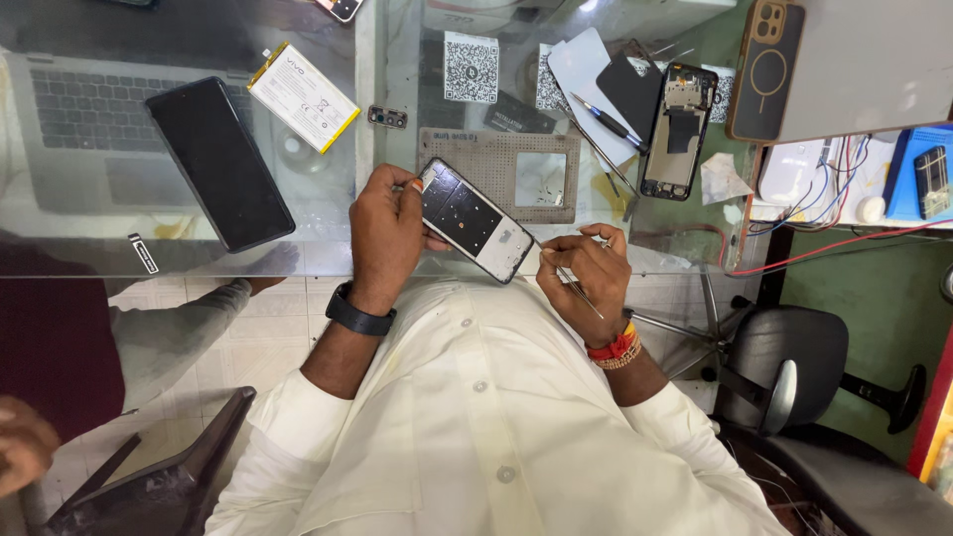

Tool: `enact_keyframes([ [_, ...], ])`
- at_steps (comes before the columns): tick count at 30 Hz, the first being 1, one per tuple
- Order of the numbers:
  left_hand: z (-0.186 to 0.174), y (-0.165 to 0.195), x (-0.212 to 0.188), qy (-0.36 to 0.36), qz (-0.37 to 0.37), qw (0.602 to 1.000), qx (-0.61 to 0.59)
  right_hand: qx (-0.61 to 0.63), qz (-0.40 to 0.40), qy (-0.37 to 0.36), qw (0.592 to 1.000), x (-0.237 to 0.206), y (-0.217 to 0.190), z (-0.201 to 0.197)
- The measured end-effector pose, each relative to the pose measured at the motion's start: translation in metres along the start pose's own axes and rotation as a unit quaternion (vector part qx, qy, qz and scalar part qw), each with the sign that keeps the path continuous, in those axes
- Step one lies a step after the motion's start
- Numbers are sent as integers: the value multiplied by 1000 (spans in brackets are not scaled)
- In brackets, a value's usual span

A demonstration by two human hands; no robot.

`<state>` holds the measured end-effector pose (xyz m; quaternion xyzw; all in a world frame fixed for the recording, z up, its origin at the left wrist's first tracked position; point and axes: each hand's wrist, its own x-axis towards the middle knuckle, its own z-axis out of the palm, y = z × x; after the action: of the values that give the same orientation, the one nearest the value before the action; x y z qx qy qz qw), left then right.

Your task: The person uses a metal spudger to pry and separate the screen assembly from the smartphone chassis. They repeatedly lift the display, probe along the edges, and adjust the phone's orientation while working at a glass counter.

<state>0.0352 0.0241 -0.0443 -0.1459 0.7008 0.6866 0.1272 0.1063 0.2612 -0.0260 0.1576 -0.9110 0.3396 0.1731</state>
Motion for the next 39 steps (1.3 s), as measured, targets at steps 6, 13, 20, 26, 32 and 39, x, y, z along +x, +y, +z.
enact_keyframes([
  [6, 1, -3, 0, 2, 0, 1000, -8, 35, -8, 0, 999, 5, 2, 9],
  [13, 1, -4, 2, -2, 2, 1000, -21, 27, -34, -2, 999, 5, 1, -3],
  [20, 0, -5, 0, 1, 4, 1000, 22, 43, -53, -13, 998, 21, 5, 18],
  [26, 2, -4, 2, 8, -6, 1000, -9, 7, -41, -25, 999, 12, 4, -3],
  [32, 0, -7, 1, -2, 1, 1000, -11, 38, -77, -25, 996, 24, 10, 21],
  [39, 1, -4, 1, 6, 12, 1000, 4, 7, -52, -21, 998, 12, 6, 2],
])
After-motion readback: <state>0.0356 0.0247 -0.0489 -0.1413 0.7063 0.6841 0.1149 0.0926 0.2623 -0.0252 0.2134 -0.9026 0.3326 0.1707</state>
